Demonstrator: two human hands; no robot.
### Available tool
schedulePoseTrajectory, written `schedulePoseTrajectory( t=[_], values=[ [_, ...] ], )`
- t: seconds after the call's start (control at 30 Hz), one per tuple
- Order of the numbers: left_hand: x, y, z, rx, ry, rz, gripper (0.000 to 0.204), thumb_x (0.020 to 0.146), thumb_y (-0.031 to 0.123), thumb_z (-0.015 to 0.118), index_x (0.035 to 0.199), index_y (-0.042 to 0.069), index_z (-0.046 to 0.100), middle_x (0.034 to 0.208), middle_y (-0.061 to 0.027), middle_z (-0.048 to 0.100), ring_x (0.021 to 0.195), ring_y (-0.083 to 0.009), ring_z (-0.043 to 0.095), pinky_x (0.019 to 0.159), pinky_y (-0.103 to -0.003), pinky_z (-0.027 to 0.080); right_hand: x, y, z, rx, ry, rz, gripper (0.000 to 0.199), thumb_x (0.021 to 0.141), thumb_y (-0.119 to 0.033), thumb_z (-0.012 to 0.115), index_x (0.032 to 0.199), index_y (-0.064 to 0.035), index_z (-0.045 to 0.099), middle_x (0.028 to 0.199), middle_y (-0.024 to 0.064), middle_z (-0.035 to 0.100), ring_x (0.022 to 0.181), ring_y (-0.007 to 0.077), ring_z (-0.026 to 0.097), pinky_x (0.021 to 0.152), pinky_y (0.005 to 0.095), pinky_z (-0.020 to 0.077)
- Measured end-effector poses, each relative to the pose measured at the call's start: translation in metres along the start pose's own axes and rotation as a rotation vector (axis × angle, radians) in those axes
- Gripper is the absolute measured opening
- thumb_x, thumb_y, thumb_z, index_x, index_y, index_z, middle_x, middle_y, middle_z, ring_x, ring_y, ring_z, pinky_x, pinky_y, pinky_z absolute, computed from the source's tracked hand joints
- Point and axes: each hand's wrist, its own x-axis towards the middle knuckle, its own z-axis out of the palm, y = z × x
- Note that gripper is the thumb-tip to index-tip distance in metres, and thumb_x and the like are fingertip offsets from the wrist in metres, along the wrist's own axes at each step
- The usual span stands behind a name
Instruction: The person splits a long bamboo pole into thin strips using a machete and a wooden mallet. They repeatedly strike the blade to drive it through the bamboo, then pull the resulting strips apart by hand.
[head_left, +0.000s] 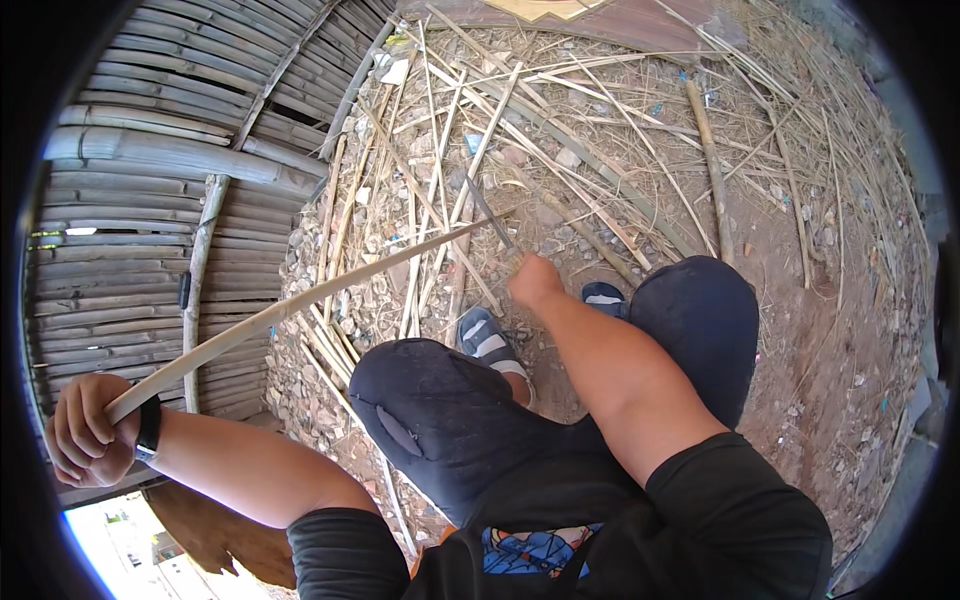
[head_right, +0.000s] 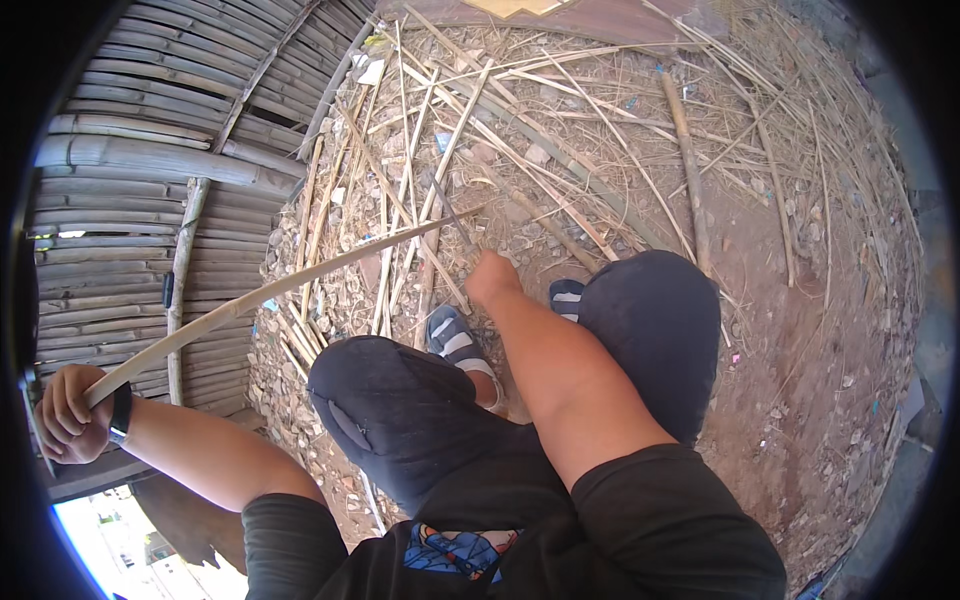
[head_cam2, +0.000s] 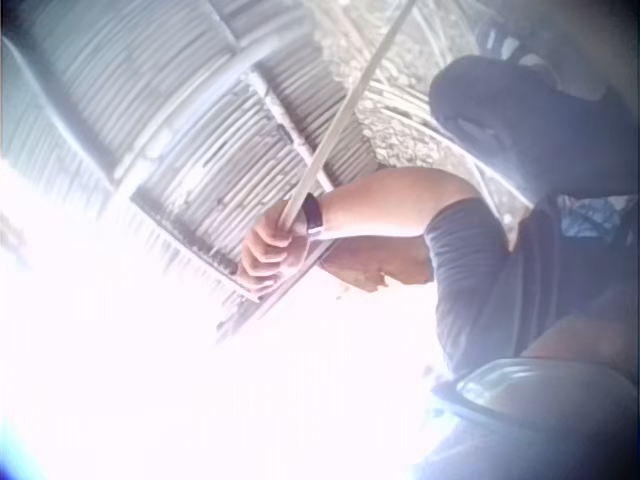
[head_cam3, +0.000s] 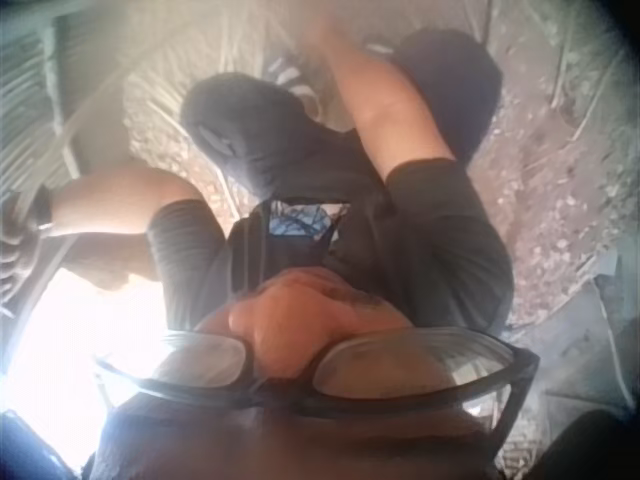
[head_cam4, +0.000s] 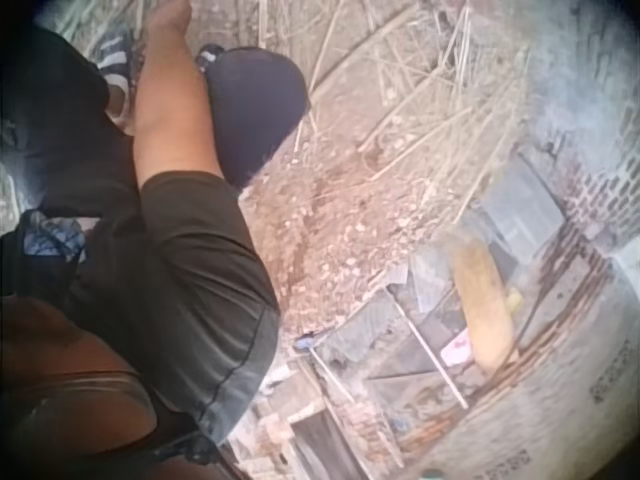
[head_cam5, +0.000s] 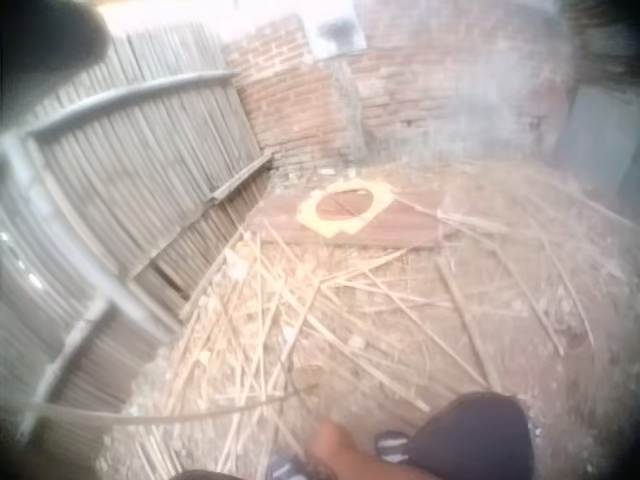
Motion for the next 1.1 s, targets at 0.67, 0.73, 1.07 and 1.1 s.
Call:
schedulePoseTrajectory(
  t=[0.67,0.73,1.07,1.1],
  values=[
    [0.065,-0.063,0.032,0.708,0.603,0.146,0.050,0.096,0.055,0.029,0.080,0.009,0.043,0.058,-0.0004,0.031,0.050,-0.0136,0.026,0.049,-0.027,0.024,-0.117,-0.123,-0.128,0.222,0.024,-0.429,0.040,0.082,-0.021,0.072,0.111,0.0052,0.062,0.089,0.0223,0.069,0.083,0.0321,0.070,0.074,0.0419,0.0531],
    [0.070,-0.072,0.033,0.676,0.594,0.180,0.051,0.096,0.053,0.024,0.083,0.008,0.044,0.061,-0.0028,0.034,0.053,-0.0158,0.028,0.050,-0.029,0.026,-0.123,-0.105,-0.124,0.291,0.019,-0.531,0.050,0.082,-0.023,0.073,0.119,0.0075,0.059,0.084,0.0200,0.068,0.075,0.0280,0.068,0.067,0.0397,0.0514],
    [0.091,-0.117,0.050,1.118,0.848,0.316,0.042,0.107,0.043,0.040,0.097,0.002,0.049,0.090,-0.0109,0.055,0.081,-0.0250,0.055,0.080,-0.040,0.047,-0.109,-0.094,-0.144,0.328,0.021,-0.596,0.050,0.081,-0.022,0.072,0.120,0.0073,0.059,0.070,0.0143,0.065,0.060,0.0222,0.063,0.058,0.0371,0.0482],
    [0.094,-0.118,0.053,1.162,0.829,0.311,0.042,0.106,0.043,0.042,0.099,0.002,0.049,0.091,-0.0111,0.055,0.082,-0.0247,0.055,0.081,-0.040,0.047,-0.110,-0.096,-0.146,0.328,0.022,-0.592,0.049,0.081,-0.021,0.072,0.120,0.0071,0.059,0.070,0.0143,0.065,0.060,0.0224,0.063,0.058,0.0373,0.0482]
  ],
)
